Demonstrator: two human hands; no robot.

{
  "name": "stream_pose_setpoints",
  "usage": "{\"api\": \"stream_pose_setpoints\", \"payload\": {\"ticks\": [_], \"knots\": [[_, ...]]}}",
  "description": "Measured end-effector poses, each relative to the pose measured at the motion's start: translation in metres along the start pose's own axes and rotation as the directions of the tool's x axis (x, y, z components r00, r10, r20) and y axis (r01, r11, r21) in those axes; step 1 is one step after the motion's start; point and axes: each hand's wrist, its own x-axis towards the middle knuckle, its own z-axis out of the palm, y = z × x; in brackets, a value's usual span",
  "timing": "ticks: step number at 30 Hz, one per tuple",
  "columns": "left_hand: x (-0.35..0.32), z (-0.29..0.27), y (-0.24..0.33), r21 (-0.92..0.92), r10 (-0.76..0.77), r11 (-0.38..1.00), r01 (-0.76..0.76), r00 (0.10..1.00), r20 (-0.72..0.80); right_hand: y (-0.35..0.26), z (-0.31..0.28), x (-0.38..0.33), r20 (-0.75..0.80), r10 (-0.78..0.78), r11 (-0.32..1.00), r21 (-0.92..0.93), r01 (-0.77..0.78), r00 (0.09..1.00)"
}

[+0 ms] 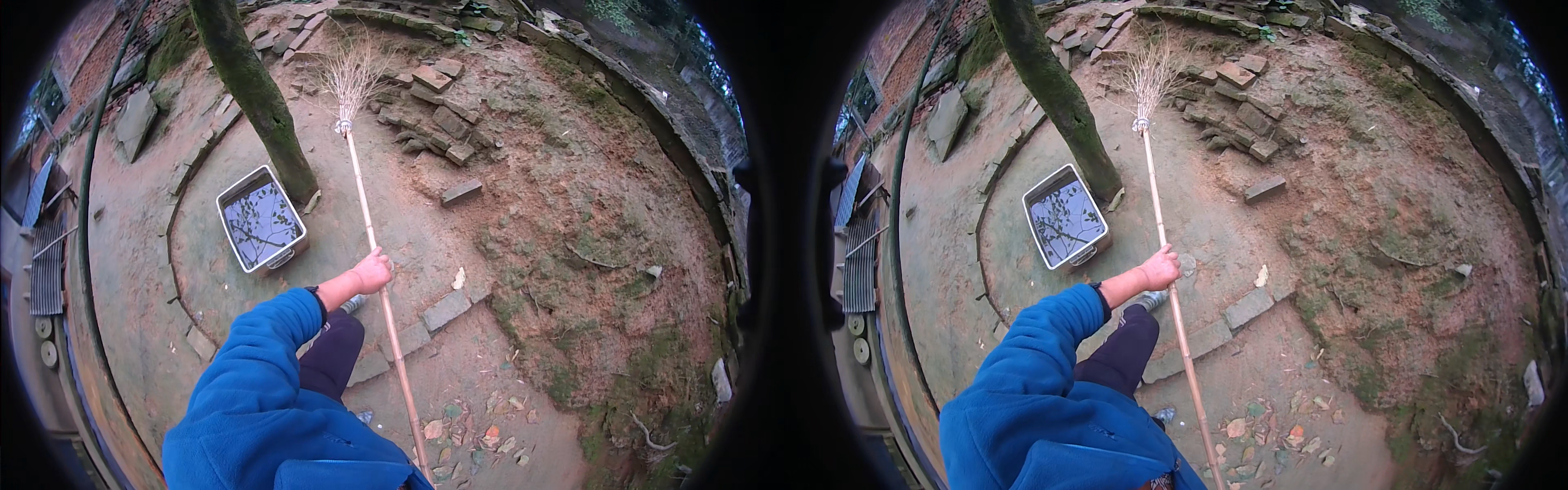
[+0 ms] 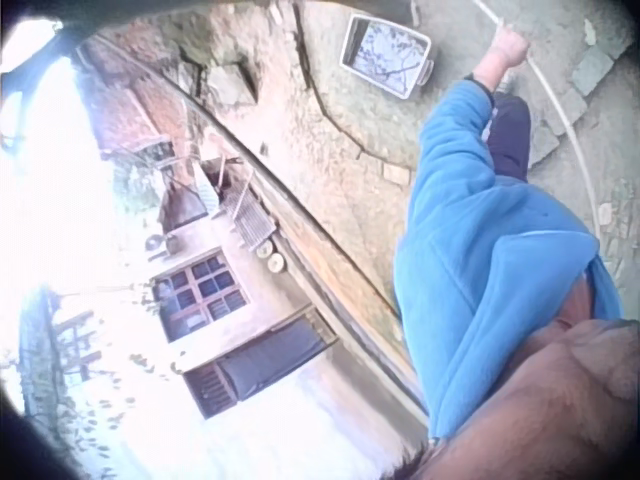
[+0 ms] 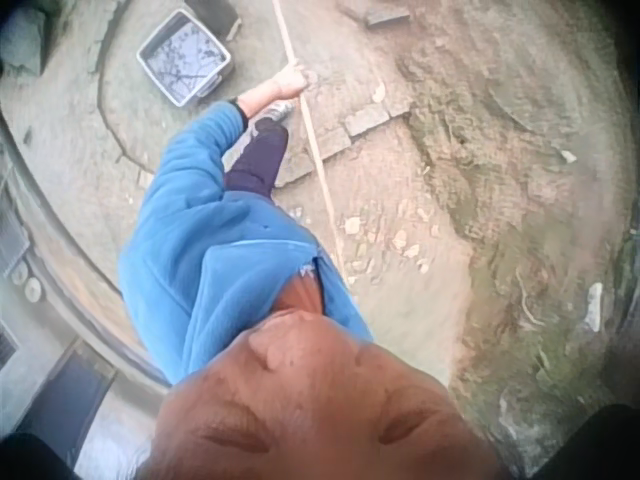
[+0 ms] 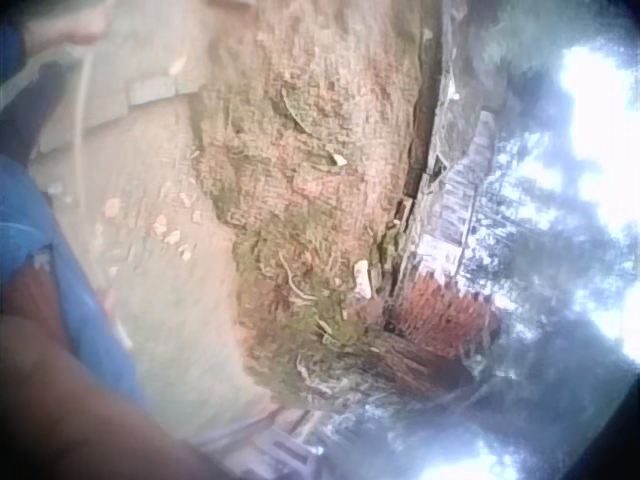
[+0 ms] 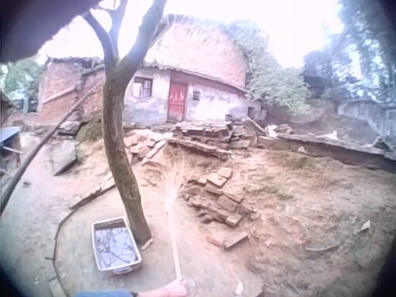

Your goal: The person sweeps dry leaves on a concrete patio using a traditional broom, then walks to a fenced area and pulls weeds by hand near the fence line.

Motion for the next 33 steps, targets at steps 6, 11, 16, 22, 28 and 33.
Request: {"api": "stream_pose_setpoints", "payload": {"ticks": [6, 11, 16, 22, 28, 33], "knots": [[0.046, 0.037, -0.212, -0.041, -0.276, 0.96, 0.275, 0.961, -0.007, -0.171, -0.046, 0.156, 0.042, -0.034, 0.993, -0.111, 0.039, 0.999], [0.052, 0.055, -0.366, -0.115, -0.542, 0.827, 0.551, 0.835, 0.102, -0.377, -0.123, 0.314, 0.109, -0.257, 0.959, -0.099, 0.267, 0.96], [0.101, 0.056, -0.426, -0.12, -0.651, 0.741, 0.66, 0.751, 0.112, -0.511, -0.233, 0.399, 0.201, -0.386, 0.911, -0.07, 0.406, 0.9], [0.182, 0.024, -0.432, -0.194, -0.562, 0.729, 0.656, 0.736, 0.378, -0.561, -0.329, 0.401, -0.305, -0.767, 0.632, -0.213, 0.745, 0.564], [0.219, -0.035, -0.458, -0.248, -0.584, 0.717, 0.652, 0.756, 0.297, -0.532, -0.306, 0.377, -0.027, -0.437, 0.456, 0.855, 0.247, 0.899], [0.221, -0.074, -0.477, -0.274, -0.544, 0.726, 0.631, 0.77, 0.333, -0.558, -0.303, 0.423, -0.272, -0.371, 0.12, 0.934, 0.337, 0.888]]}}
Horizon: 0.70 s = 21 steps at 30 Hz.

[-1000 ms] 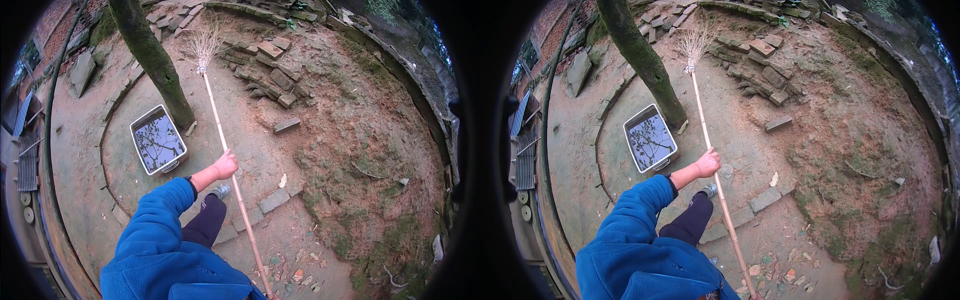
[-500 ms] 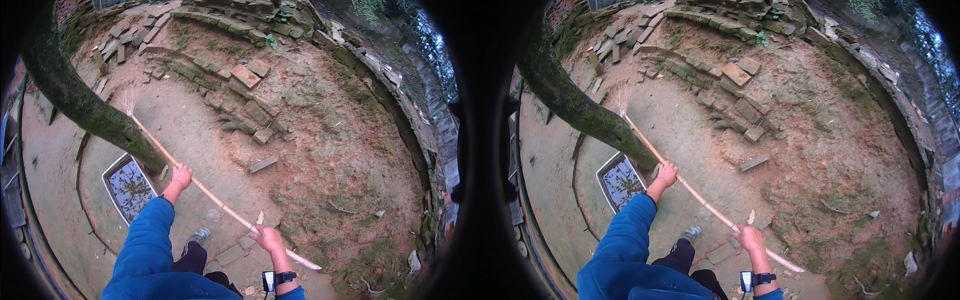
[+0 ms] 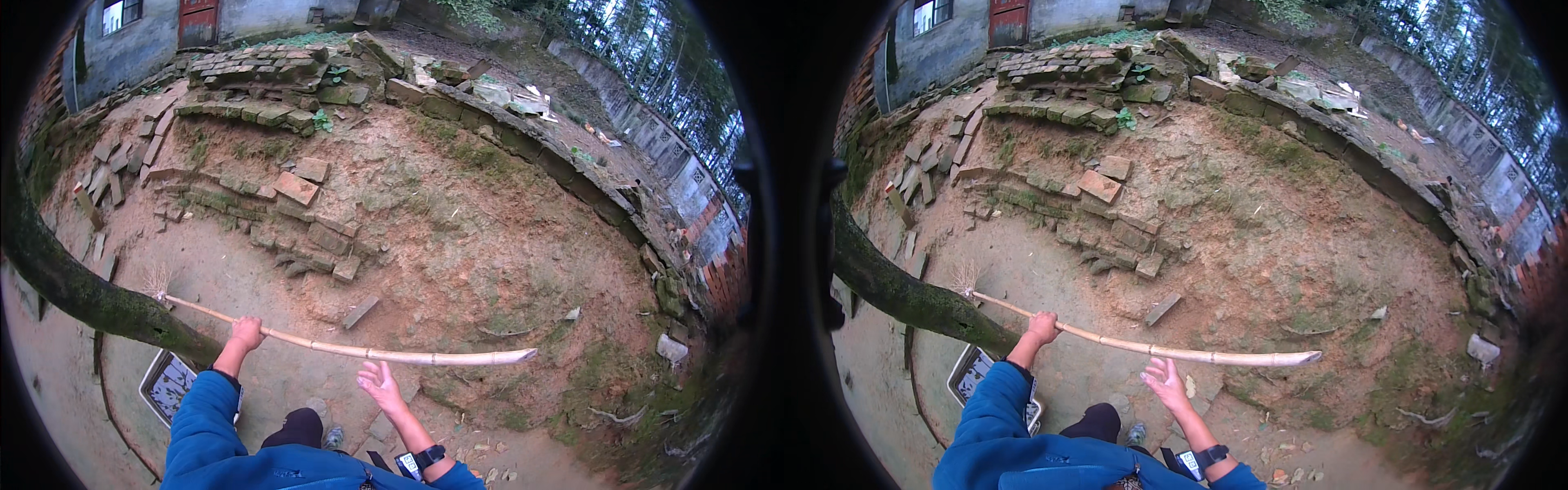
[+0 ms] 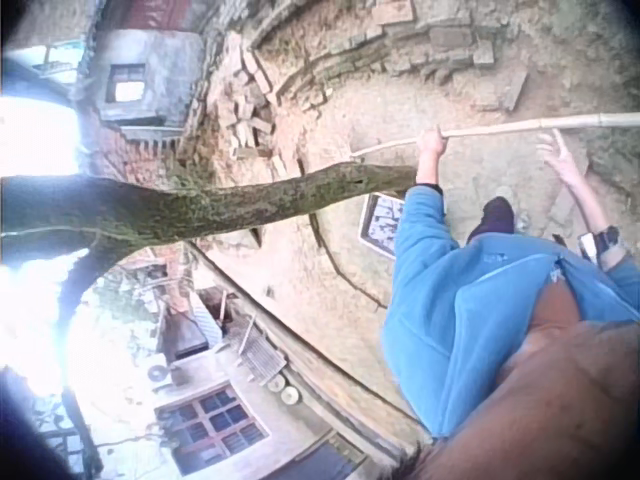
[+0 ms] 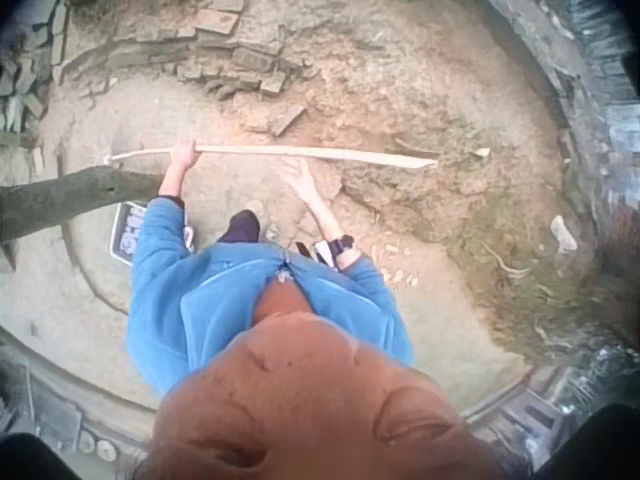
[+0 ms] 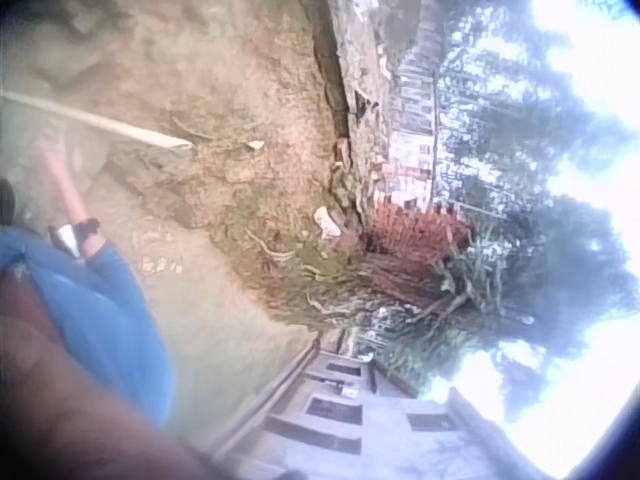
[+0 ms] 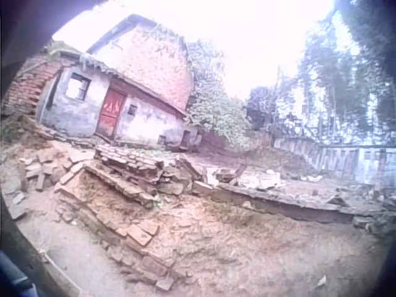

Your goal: The person sweeps dry leaves on a concrete patio using a traditional broom, then walks to a fenced area and pulls weeds by hand near the fence line.

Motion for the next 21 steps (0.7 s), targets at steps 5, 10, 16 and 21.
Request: {"api": "stream_pose_setpoints", "payload": {"ticks": [5, 10, 16, 21], "knots": [[-0.006, -0.013, -0.015, -0.024, 0.003, 1.0, -0.001, 0.997, 0.071, -0.022, 0.05, 0.072, 0.17, -0.093, 0.996, 0.021, 0.091, 0.981], [0.038, -0.007, -0.081, -0.142, -0.049, 0.989, 0.043, 0.998, -0.034, -0.008, 0.132, 0.138, 0.266, -0.147, 0.967, 0.241, 0.082, 0.953], [0.127, -0.003, -0.181, -0.254, -0.264, 0.938, 0.238, 0.961, -0.076, -0.068, 0.163, 0.224, 0.389, -0.258, 0.966, 0.077, 0.248, 0.884], [0.155, -0.092, -0.059, -0.319, 0.275, 0.923, -0.216, 0.949, 0.152, -0.286, 0.112, 0.201, 0.433, -0.325, 0.87, -0.212, 0.445, 0.841]]}}
